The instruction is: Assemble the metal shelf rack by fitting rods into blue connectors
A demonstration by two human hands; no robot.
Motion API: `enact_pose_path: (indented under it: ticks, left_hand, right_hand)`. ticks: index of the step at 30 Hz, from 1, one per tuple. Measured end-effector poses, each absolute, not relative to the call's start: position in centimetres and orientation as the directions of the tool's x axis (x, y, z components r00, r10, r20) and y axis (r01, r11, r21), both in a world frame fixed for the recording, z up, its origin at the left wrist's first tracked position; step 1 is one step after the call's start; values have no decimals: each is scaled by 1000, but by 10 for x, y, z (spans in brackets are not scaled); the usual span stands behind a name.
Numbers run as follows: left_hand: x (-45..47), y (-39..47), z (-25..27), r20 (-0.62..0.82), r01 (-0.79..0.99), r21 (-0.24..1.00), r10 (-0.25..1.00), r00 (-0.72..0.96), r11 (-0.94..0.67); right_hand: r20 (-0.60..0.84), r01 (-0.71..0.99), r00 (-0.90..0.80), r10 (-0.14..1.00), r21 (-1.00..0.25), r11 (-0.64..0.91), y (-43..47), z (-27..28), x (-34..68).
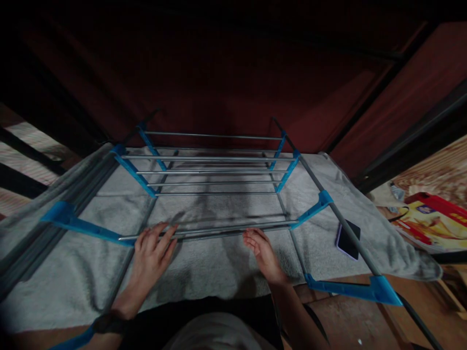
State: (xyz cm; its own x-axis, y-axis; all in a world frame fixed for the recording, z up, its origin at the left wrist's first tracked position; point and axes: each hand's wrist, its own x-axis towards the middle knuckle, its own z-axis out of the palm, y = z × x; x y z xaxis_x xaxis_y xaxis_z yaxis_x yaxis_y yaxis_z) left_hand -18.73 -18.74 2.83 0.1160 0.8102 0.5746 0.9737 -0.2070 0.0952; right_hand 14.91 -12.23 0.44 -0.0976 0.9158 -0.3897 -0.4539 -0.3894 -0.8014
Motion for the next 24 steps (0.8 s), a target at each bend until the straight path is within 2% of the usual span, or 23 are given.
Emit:
enact_pose_path:
  ticks: [5, 10, 14, 18, 24]
  left_hand:
    - [-184, -212, 16, 582, 977, 95, 807, 102, -191]
    - [-180, -245, 2, 576, 980, 163, 817, -4, -110]
    - [-176, -280, -15, 515, 963, 231, 857, 3, -142]
    - [-173, -327, -35, 458, 953, 244, 887, 50, -179]
    - [-197, -417, -60, 404, 951, 300, 913, -57, -74]
  right_hand:
    - [-393, -405, -115, 912, -820, -404, -128, -2, 148]
    - [-418, -377, -131, 899, -818, -435, -132, -10, 149]
    - [-443, -329, -123, 888, -826, -458, -134, -19, 151]
    - [-455, -293, -113, 883, -834, -467, -136, -29, 152]
    - [-420, -256, -108, 901, -864, -433, -138, -41, 154]
